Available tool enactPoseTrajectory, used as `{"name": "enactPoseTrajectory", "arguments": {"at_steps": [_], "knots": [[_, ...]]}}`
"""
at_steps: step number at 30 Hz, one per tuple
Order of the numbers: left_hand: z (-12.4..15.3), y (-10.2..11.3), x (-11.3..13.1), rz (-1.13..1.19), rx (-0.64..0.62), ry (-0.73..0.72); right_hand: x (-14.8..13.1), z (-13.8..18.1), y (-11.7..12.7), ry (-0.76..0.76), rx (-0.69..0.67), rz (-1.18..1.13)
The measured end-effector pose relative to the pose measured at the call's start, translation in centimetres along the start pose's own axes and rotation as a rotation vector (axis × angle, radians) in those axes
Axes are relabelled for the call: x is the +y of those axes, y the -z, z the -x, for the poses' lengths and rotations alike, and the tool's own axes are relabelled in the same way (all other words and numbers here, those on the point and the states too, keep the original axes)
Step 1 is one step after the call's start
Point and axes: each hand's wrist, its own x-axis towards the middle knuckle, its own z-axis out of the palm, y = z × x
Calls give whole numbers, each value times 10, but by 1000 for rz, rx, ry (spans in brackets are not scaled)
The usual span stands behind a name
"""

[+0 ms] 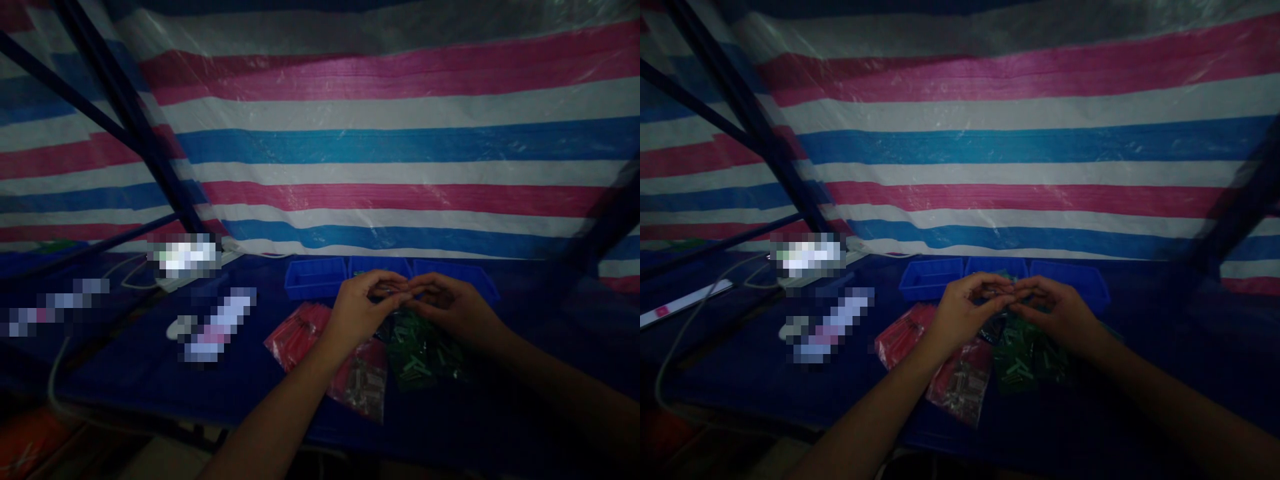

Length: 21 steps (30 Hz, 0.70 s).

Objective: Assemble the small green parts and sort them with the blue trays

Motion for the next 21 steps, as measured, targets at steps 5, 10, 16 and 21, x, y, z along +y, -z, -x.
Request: {"name": "enactPoseTrajectory", "arguments": {"at_steps": [5,10,16,21], "knots": [[-2,-1,-8,-32,-17,37,10,-3,4,-17,115,-66],[-1,-1,-11,-77,-19,46,11,-1,3,-34,128,-69],[2,-2,-3,-153,-30,41,9,1,-3,-50,66,-101],[3,-3,2,-216,-39,36,12,2,-5,-46,13,-117]]}}
